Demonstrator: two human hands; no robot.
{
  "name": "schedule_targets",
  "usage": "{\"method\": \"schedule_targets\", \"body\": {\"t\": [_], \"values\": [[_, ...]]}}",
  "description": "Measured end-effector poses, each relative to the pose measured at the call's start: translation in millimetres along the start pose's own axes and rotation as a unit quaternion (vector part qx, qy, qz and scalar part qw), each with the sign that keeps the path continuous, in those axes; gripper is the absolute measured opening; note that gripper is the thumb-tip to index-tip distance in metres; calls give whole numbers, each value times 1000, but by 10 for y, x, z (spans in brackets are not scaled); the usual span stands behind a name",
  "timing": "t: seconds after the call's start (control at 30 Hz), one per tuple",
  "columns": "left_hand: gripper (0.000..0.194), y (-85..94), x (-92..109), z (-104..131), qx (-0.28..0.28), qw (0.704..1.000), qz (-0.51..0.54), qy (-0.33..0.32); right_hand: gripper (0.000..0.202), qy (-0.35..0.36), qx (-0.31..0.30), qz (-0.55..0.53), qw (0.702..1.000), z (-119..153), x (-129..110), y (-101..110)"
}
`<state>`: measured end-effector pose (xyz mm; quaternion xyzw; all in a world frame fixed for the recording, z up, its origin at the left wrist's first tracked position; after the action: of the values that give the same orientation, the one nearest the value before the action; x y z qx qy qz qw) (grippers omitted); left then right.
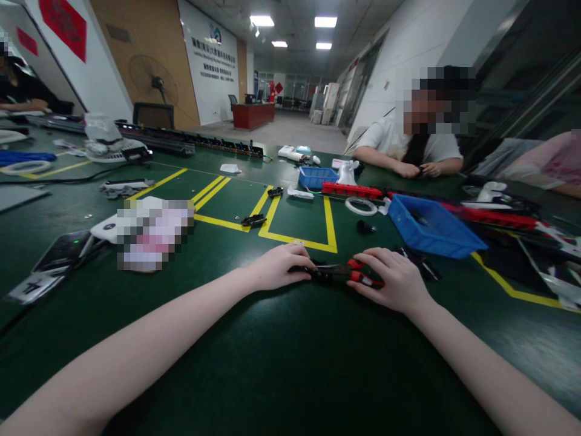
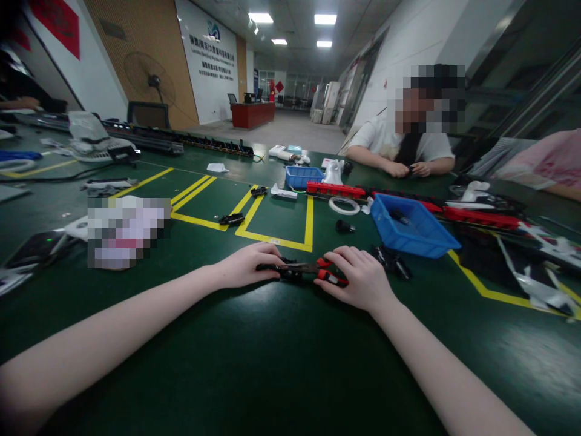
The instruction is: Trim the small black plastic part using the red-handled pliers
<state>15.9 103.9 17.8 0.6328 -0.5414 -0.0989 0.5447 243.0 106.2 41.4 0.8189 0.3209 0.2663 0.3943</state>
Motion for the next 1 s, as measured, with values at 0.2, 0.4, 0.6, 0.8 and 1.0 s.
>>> {"method": "schedule_targets", "body": {"t": [0.2,0.4,0.6,0.8,1.0], "values": [[16,-6,-13,1,-2,1000,11,2,41,11,-7,-2,1000,-4,-24,-10],[17,-7,-22,0,0,1000,15,5,41,16,-13,-13,1000,6,-12,-32],[16,-3,-23,2,-1,1000,19,3,40,9,-26,-32,999,13,-28,-43],[15,5,-22,0,-7,1000,26,4,39,0,-36,-36,999,8,-55,-50],[16,9,-6,-5,-7,1000,24,5,38,8,-49,-36,998,-11,-13,-32]]}}
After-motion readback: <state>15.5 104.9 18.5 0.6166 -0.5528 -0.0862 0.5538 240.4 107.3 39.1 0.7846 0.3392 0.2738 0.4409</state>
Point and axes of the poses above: each hand's wrist, its own z-axis away from the middle knuckle, its own y-axis out of the back of the hand, x = y × z, the point moved 5 cm from there along -z, towards the middle knuckle, and after that the axes turned 2 degrees about -y, right-handed, at the moved point
